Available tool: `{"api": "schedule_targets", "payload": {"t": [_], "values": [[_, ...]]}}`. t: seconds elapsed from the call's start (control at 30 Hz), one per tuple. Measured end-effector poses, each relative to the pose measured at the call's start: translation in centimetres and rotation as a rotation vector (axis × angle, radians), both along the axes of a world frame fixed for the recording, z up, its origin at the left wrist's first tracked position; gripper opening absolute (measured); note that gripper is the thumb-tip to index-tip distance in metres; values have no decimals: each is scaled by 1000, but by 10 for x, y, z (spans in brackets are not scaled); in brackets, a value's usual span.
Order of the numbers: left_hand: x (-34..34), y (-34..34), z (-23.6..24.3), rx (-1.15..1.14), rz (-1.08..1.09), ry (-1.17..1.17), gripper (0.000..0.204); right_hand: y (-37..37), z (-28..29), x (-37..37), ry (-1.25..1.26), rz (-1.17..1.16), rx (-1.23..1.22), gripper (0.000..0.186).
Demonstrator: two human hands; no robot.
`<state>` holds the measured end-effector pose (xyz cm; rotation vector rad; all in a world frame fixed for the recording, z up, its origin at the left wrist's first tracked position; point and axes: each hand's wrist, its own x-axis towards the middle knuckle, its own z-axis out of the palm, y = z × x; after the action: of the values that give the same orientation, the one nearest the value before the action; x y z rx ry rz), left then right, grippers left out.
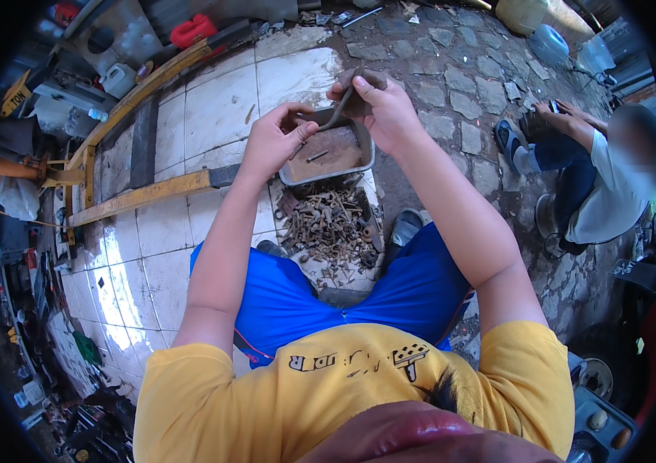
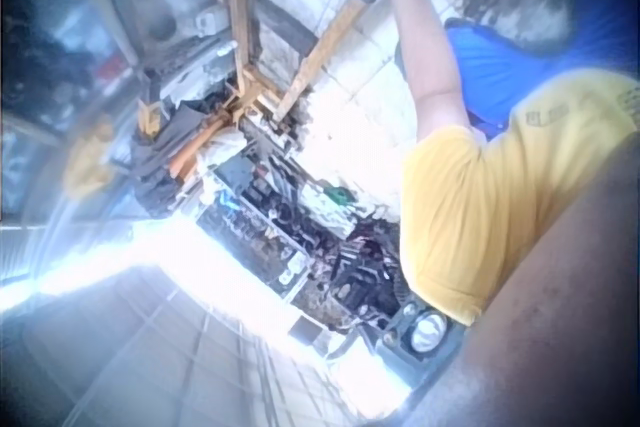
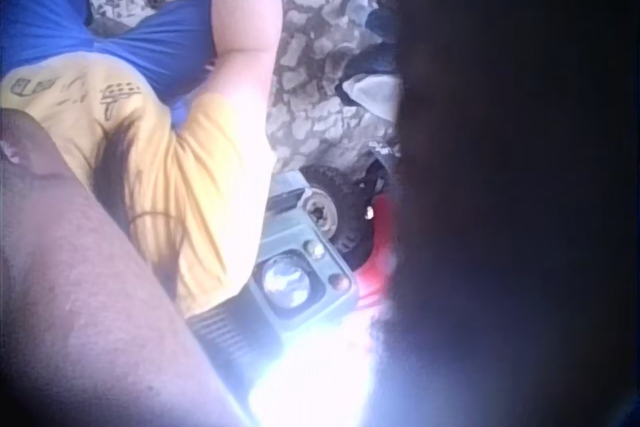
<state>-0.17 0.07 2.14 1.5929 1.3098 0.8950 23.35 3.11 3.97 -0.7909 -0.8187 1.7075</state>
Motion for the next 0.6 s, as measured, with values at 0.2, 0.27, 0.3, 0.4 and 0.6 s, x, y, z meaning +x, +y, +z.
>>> {"api": "schedule_targets", "payload": {"t": [0.2,0.27,0.3,0.4,0.6], "values": [[5,-7,11,242,-48,-57,49,4,-2,2,29,1,-29,21],[7,-4,13,171,-52,-61,48,3,0,3,9,-2,-38,21],[4,-3,11,25,-46,-88,48,2,0,1,7,4,-43,21],[0,-1,2,-4,-59,-162,45,-1,2,-2,6,-9,-54,22],[6,-4,10,229,-65,-54,38,1,-2,2,10,16,-25,21]]}}
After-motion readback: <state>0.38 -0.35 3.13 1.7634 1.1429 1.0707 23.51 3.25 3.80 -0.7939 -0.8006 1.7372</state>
